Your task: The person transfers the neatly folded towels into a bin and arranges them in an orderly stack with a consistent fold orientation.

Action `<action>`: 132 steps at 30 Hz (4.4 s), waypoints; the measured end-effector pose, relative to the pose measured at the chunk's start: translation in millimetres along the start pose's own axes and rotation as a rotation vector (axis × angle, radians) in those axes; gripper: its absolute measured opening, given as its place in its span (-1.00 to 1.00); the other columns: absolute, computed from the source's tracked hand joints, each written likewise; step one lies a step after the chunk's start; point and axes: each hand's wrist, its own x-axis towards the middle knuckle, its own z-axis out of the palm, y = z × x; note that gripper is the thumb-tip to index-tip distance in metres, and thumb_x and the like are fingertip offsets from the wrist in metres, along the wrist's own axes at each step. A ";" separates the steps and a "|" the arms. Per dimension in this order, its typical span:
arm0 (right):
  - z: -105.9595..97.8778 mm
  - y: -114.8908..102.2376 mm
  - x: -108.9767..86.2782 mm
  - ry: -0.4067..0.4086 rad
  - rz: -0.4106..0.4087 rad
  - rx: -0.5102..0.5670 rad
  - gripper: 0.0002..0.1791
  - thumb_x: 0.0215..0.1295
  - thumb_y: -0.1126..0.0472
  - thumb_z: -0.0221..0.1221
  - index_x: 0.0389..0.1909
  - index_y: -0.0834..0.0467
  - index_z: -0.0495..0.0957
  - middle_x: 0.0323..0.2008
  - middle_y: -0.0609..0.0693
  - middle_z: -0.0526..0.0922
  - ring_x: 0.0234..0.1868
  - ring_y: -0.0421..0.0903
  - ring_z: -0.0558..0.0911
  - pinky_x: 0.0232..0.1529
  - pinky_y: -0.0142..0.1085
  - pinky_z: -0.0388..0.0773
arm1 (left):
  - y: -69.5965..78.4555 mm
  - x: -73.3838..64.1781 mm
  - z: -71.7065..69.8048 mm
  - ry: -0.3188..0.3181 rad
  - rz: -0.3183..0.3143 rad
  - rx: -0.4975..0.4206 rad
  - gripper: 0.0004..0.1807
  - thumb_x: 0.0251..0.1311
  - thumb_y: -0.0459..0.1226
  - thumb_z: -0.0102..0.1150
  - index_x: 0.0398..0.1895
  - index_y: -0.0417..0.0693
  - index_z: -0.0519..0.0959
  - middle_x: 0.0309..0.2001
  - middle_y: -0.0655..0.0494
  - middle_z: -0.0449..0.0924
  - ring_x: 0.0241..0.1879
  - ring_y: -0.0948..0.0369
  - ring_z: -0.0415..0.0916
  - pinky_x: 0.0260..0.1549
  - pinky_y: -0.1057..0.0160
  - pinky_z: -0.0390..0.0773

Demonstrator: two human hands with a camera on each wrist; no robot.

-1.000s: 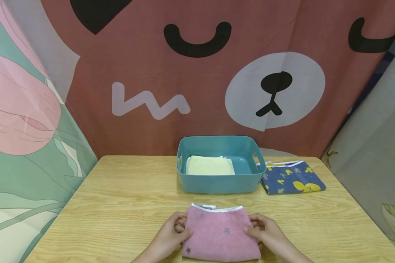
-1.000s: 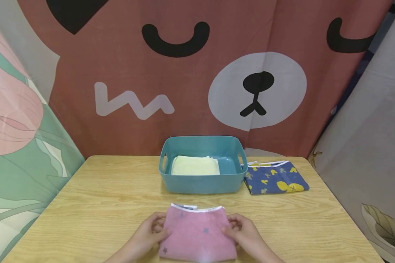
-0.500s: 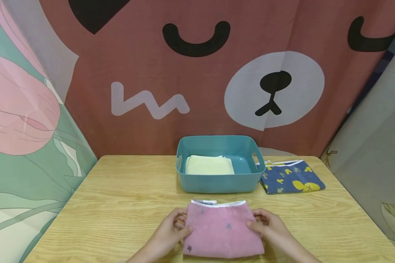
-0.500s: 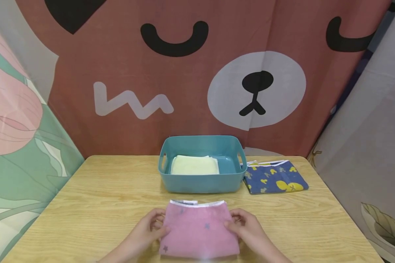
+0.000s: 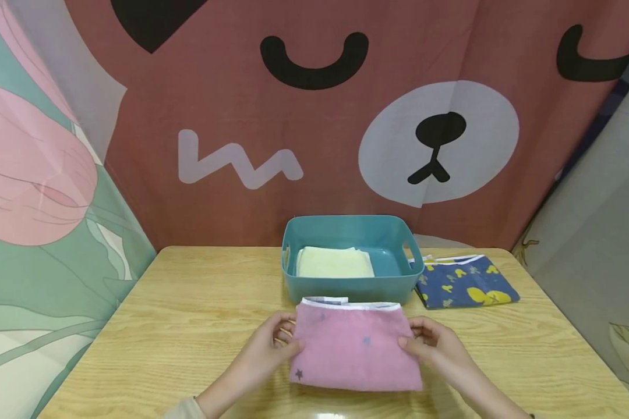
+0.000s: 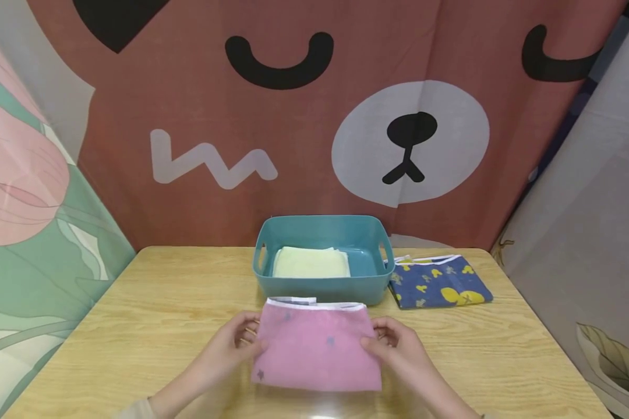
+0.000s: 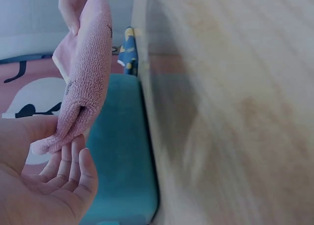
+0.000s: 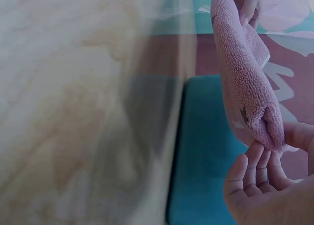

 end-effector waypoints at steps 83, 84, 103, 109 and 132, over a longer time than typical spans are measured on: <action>-22.2 -63.7 65.8 0.116 -0.042 0.105 -0.46 0.38 0.02 0.23 0.23 0.26 0.45 -0.03 0.01 0.53 -0.09 -0.14 0.49 -0.12 -0.31 0.50 | 46.4 71.5 -20.1 0.312 0.044 -0.087 -0.55 0.19 -0.34 0.36 0.16 -0.21 0.56 -0.10 -0.04 0.64 -0.10 0.08 0.57 -0.14 0.27 0.58; -22.4 -64.4 67.1 0.116 -0.046 0.103 -0.47 0.39 0.03 0.22 0.23 0.26 0.45 -0.03 0.01 0.52 -0.08 -0.14 0.48 -0.12 -0.33 0.50 | 46.3 72.8 -20.2 0.312 0.041 -0.094 -0.55 0.19 -0.34 0.36 0.16 -0.22 0.56 -0.09 -0.05 0.64 -0.10 0.08 0.57 -0.15 0.28 0.57; -23.2 -72.1 89.4 0.156 -0.062 0.152 -0.45 0.40 0.01 0.21 0.27 0.25 0.42 0.01 0.00 0.56 -0.13 -0.21 0.53 -0.18 -0.34 0.54 | 54.9 100.3 -24.7 0.316 0.055 -0.090 -0.56 0.23 -0.34 0.32 0.19 -0.22 0.56 -0.04 -0.09 0.61 -0.13 0.07 0.53 -0.24 0.35 0.51; -24.1 -76.5 97.8 0.191 -0.075 0.143 -0.46 0.40 0.02 0.20 0.26 0.25 0.43 0.01 0.00 0.55 -0.14 -0.20 0.49 -0.19 -0.38 0.50 | 55.3 107.0 -26.8 0.335 0.081 -0.088 -0.60 0.23 -0.33 0.33 0.15 -0.19 0.60 -0.07 -0.08 0.61 -0.14 0.06 0.54 -0.22 0.34 0.53; -27.1 -81.9 128.7 0.169 -0.084 0.095 -0.47 0.39 0.08 0.23 0.27 0.27 0.44 0.15 0.19 0.53 -0.07 -0.11 0.55 -0.17 -0.40 0.55 | 51.9 133.5 -25.6 0.411 0.098 -0.055 -0.63 0.20 -0.41 0.34 0.09 -0.26 0.62 -0.08 -0.16 0.63 -0.04 -0.05 0.54 0.01 0.10 0.53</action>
